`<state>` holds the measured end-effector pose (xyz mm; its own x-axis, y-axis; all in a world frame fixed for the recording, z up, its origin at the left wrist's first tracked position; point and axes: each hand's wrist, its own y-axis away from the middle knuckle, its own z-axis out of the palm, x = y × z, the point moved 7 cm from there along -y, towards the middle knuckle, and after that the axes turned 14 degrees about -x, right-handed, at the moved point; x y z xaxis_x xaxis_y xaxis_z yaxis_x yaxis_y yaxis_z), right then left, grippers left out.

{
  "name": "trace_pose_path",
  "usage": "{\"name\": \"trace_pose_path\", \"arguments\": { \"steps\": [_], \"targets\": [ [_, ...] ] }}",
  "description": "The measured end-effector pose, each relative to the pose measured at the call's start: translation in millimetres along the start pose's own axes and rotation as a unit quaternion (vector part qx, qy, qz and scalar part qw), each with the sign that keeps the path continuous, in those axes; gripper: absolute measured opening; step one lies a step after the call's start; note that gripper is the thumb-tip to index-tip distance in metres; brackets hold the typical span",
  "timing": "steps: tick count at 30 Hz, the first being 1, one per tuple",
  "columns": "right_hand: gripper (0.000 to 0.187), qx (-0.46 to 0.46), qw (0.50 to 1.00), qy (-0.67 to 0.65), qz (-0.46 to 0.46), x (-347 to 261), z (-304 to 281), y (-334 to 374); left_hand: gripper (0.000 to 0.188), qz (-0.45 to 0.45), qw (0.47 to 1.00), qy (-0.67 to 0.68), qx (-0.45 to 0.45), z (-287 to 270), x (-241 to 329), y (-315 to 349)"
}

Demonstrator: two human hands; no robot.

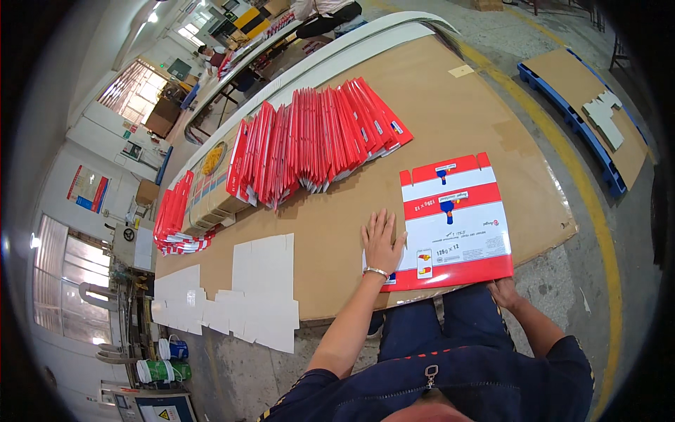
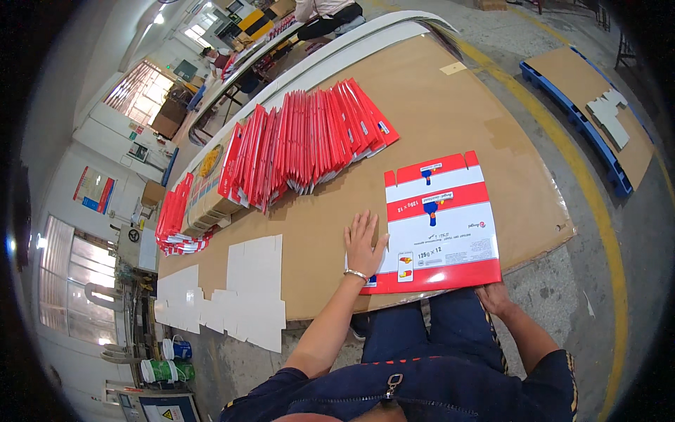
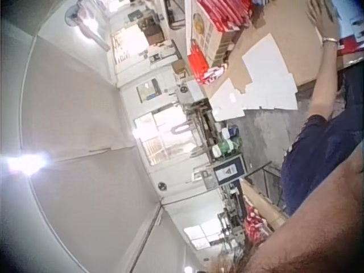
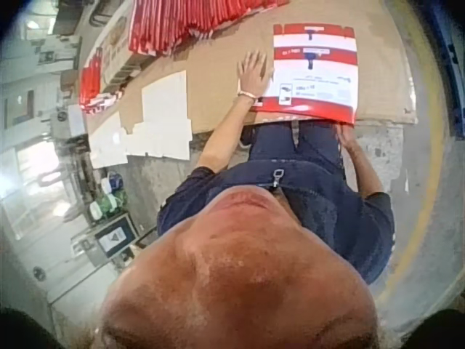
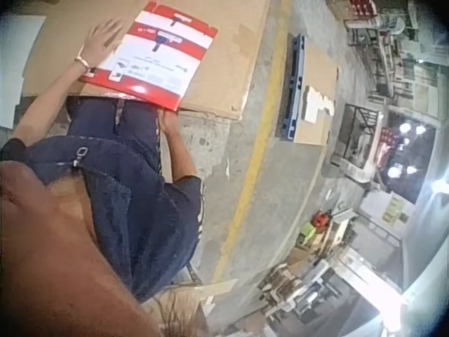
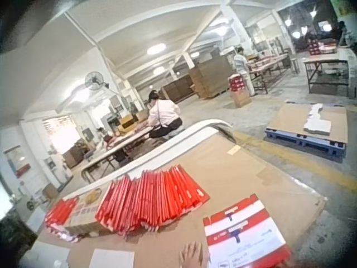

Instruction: The person folds flat white cardboard pieces into small rectangular boxes. They place a red and white printed insert into each folded box and then stack the completed units on a pile to the left. The process is repeated continuously throughout the clip.

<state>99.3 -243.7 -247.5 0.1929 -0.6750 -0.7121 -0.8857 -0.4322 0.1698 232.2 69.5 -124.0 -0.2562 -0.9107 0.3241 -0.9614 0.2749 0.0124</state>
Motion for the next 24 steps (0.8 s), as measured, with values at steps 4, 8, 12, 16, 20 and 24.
{"name": "trace_pose_path", "arguments": {
  "steps": [4,8,12,16,20,24],
  "targets": [
    [0.039,-0.013,0.996,0.085,0.016,44,5,-45,0.059,-0.004,1.000,0.005,0.000,0,5,-1],
    [0.038,-0.013,0.986,0.148,0.071,69,8,-91,0.058,-0.005,1.000,0.015,-0.005,6,4,0],
    [0.038,-0.010,0.982,0.163,0.095,81,24,-119,0.057,-0.014,1.000,-0.004,-0.007,9,-10,2],
    [0.037,-0.004,0.985,0.144,0.098,83,40,-129,0.058,-0.017,1.000,-0.018,-0.007,-1,-10,4],
    [0.037,-0.015,0.979,0.159,0.126,92,33,-118,0.055,-0.006,1.000,-0.005,0.003,-1,3,2],
    [0.037,-0.022,0.978,0.161,0.130,97,32,-114,0.055,-0.014,1.000,-0.007,0.000,-2,6,4]
  ]
}}
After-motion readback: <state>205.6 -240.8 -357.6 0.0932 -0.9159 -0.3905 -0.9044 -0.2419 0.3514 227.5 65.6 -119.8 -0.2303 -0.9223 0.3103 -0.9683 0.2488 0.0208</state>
